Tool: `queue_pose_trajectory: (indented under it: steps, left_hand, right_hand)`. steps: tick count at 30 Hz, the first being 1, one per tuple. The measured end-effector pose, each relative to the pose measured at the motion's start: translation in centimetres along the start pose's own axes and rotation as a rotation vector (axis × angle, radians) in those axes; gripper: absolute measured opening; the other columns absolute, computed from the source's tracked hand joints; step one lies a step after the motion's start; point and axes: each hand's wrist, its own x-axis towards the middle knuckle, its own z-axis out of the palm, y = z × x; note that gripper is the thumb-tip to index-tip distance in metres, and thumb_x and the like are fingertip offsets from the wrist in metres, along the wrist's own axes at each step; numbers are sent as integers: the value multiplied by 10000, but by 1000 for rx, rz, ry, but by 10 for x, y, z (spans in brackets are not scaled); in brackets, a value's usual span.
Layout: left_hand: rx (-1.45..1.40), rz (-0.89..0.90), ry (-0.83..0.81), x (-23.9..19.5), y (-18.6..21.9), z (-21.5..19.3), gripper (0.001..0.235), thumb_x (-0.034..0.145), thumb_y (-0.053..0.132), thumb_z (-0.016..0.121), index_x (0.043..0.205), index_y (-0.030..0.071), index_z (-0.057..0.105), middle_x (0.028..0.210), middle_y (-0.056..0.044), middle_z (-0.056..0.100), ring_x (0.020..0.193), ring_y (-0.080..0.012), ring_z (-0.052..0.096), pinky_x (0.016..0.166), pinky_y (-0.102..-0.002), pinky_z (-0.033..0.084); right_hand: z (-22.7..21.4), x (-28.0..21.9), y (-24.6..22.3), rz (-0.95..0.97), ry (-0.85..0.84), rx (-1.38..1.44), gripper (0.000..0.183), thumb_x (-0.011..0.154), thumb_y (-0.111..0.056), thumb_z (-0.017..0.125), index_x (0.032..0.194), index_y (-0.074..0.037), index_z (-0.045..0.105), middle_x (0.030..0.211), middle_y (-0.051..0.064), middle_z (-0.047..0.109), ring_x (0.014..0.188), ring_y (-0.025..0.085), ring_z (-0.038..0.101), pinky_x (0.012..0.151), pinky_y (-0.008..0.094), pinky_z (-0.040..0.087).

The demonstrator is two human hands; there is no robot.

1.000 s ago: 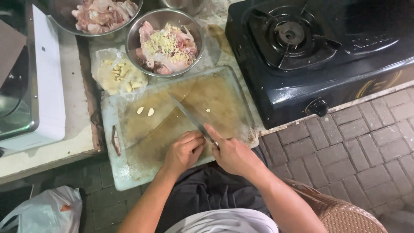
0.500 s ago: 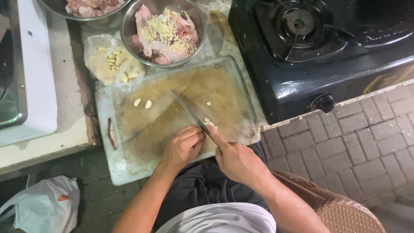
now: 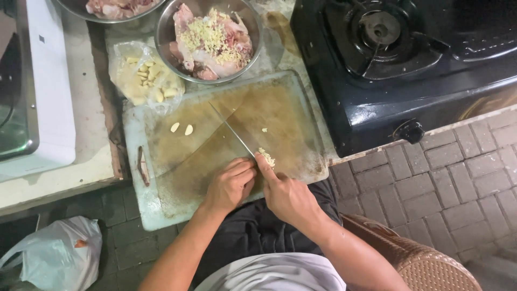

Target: The person chops garlic cloves on a cutting board using a knife and transfers the minced garlic into a bowl containing raw chicken pieces. The person repeats this process with additional garlic cloves.

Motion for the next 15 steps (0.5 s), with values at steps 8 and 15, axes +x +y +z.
queue_pose_trajectory:
  steps: [8, 15]
  left_hand:
    - [-13, -82, -65, -16, -7, 8, 36, 816, 2, 720, 785, 18, 711, 832, -104, 720, 870, -282, 713, 748, -341, 600]
    - [24, -75, -22, -18, -8, 14, 48, 782, -14, 747, 783, 20, 715, 816, -99, 718, 838, -270, 715, 745, -333, 605]
  right_hand:
    - [-51, 5, -1, 109, -190, 133, 659, 929, -253, 410, 1571, -286, 262, 928, 219, 727, 716, 377, 717, 643, 467, 568]
    - [-63, -12, -14, 175, -256, 129, 648, 939, -274, 390, 1569, -325, 247, 1005, 200, 724, 806, 396, 720, 697, 481, 571]
